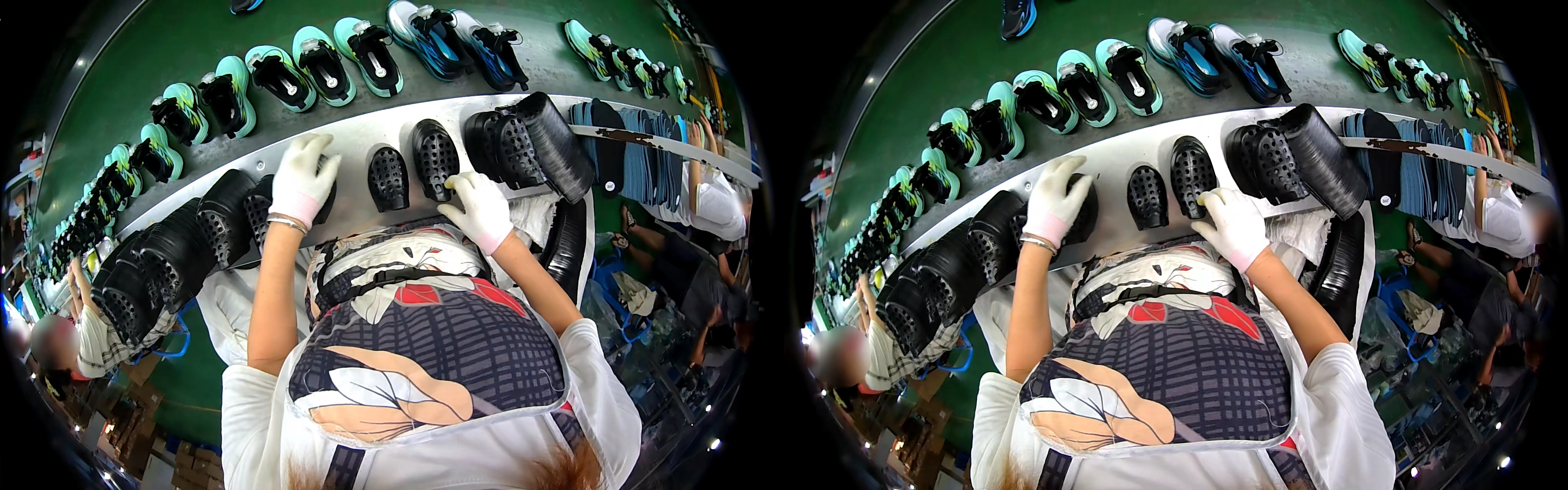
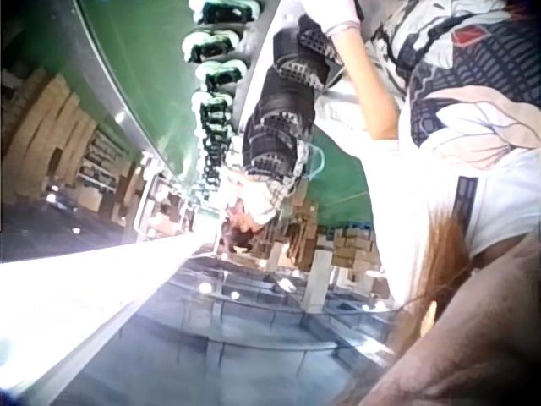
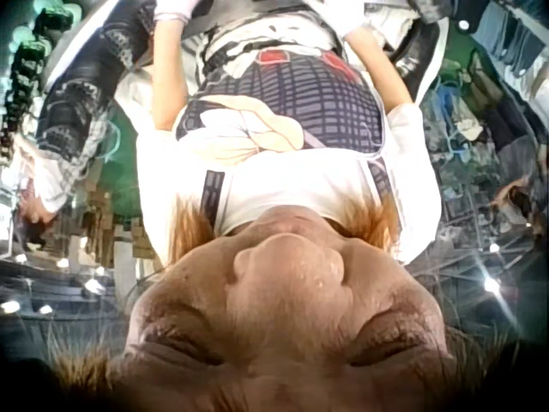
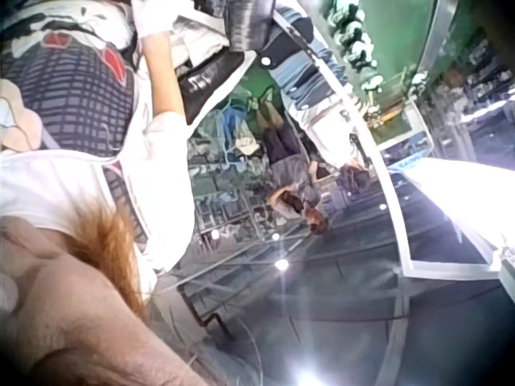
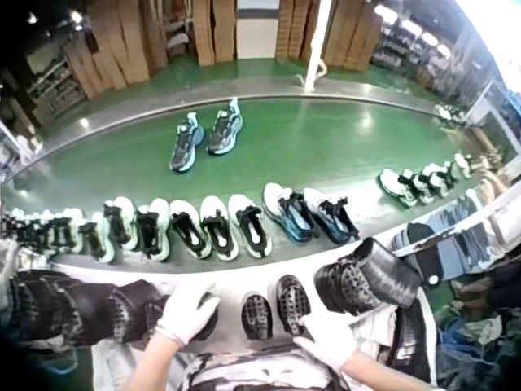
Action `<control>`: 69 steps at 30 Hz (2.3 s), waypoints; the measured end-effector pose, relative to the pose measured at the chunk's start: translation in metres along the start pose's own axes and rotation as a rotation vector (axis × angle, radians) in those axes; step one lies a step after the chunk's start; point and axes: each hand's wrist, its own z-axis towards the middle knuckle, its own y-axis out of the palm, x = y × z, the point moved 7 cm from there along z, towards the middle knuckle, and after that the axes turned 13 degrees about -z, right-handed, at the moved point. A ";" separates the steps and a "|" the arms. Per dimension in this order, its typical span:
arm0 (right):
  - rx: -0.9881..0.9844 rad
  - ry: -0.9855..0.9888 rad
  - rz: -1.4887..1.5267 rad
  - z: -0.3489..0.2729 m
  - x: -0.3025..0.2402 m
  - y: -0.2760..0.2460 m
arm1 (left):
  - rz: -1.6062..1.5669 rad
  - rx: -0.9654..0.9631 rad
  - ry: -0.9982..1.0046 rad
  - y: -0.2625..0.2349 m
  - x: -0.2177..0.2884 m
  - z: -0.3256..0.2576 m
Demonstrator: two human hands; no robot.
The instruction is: The person inserts black shoe insoles into light green and black sneakers on a factory assembly line. They pick up an insole, place it into the shoe, and push it down to fit, repeating this process for multiple pairs of shoes moving along the conveyor belt.
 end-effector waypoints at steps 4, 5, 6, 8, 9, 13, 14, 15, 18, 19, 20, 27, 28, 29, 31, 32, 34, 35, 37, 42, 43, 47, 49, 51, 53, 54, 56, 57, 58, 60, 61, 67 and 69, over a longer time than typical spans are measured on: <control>0.036 -0.099 0.020 0.001 0.002 0.005 | 0.030 -0.011 0.017 0.014 0.003 -0.009; 0.061 -0.131 0.028 0.002 0.002 0.004 | 0.057 -0.033 0.000 0.015 0.006 -0.010; 0.070 -0.146 0.035 0.004 0.003 0.002 | 0.052 -0.028 0.034 0.018 0.008 -0.011; 0.031 -0.196 0.082 0.006 0.002 0.000 | 0.068 0.004 0.138 0.021 0.009 -0.014; 0.012 -0.191 0.107 0.008 0.000 -0.006 | 0.022 -0.025 0.054 0.024 0.004 -0.016; 0.008 -0.124 0.248 0.013 -0.008 -0.034 | -0.319 -0.158 -0.206 0.036 0.017 -0.015; 0.007 -0.140 0.253 0.019 -0.016 -0.045 | -0.462 -0.251 -0.232 0.044 0.019 -0.014; -0.026 -0.157 0.355 0.027 -0.026 -0.057 | -0.794 -0.341 -0.322 0.052 0.025 -0.017; -0.033 -0.289 0.484 0.046 -0.054 -0.076 | -1.814 -0.694 -0.513 0.074 0.059 -0.033; -0.039 -0.296 0.509 0.053 -0.059 -0.076 | -1.816 -0.729 -0.427 0.069 0.065 -0.032; -0.044 -0.299 0.531 0.059 -0.065 -0.075 | -1.832 -0.673 -0.399 0.060 0.069 -0.028; -0.193 -0.031 0.571 0.101 -0.091 -0.039 | -1.538 -0.215 -0.283 0.021 0.006 -0.009; -0.197 -0.036 0.567 0.106 -0.095 -0.036 | -1.557 -0.128 -0.301 0.016 0.000 -0.008; -0.233 -0.031 0.528 0.112 -0.099 -0.031 | -1.575 -0.040 -0.320 0.010 -0.005 -0.007; -0.213 -0.064 0.448 0.125 -0.108 -0.024 | -1.634 0.000 -0.324 0.005 -0.016 -0.005; -0.221 -0.065 0.441 0.131 -0.113 -0.022 | -1.688 0.028 -0.331 0.002 -0.021 -0.004; -0.287 -0.081 0.388 0.144 -0.123 -0.016 | -1.661 0.062 -0.323 -0.008 -0.027 0.001; -0.188 -0.154 0.308 0.148 -0.126 -0.016 | -1.659 0.097 -0.294 -0.016 -0.025 0.004; -0.269 -0.085 0.346 0.159 -0.126 -0.005 | -1.710 0.118 -0.269 -0.023 -0.032 0.008; -0.312 0.010 0.443 0.179 -0.122 0.014 | -1.730 0.078 -0.274 -0.046 -0.033 0.028; -0.335 0.011 0.392 0.185 -0.123 0.011 | -1.741 0.070 -0.304 -0.049 -0.034 0.032; -0.401 0.034 0.311 0.197 -0.140 0.000 | -1.824 0.068 -0.377 -0.043 -0.051 0.037; -0.376 0.045 0.330 0.197 -0.141 0.005 | -1.889 0.040 -0.383 -0.034 -0.056 0.039; -0.356 0.055 0.352 0.198 -0.142 0.007 | -1.878 0.013 -0.405 -0.032 -0.059 0.038; -0.365 0.071 0.274 0.200 -0.144 0.005 | -1.840 -0.048 -0.425 -0.030 -0.060 0.038; -0.370 0.071 0.271 0.202 -0.143 0.007 | -1.844 -0.047 -0.428 -0.031 -0.060 0.039; -0.381 0.053 0.233 0.209 -0.139 0.012 | -1.805 -0.077 -0.476 -0.031 -0.058 0.040; -0.351 0.039 0.238 0.214 -0.138 0.013 | -1.795 -0.075 -0.480 -0.025 -0.063 0.045; -0.354 0.038 0.236 0.218 -0.137 0.015 | -1.798 -0.073 -0.480 -0.024 -0.064 0.046; -0.377 0.017 0.210 0.228 -0.137 0.021 | -1.603 0.034 -0.641 -0.028 -0.072 0.043; -0.429 0.037 0.212 0.232 -0.134 0.028 | -1.215 0.213 -0.518 -0.031 -0.097 0.050; -0.573 -0.114 0.019 0.285 -0.122 0.051 | -0.319 0.248 -0.180 -0.050 -0.097 0.047; -0.605 -0.179 -0.101 0.302 -0.134 0.058 | -0.212 0.200 -0.046 -0.046 -0.090 0.052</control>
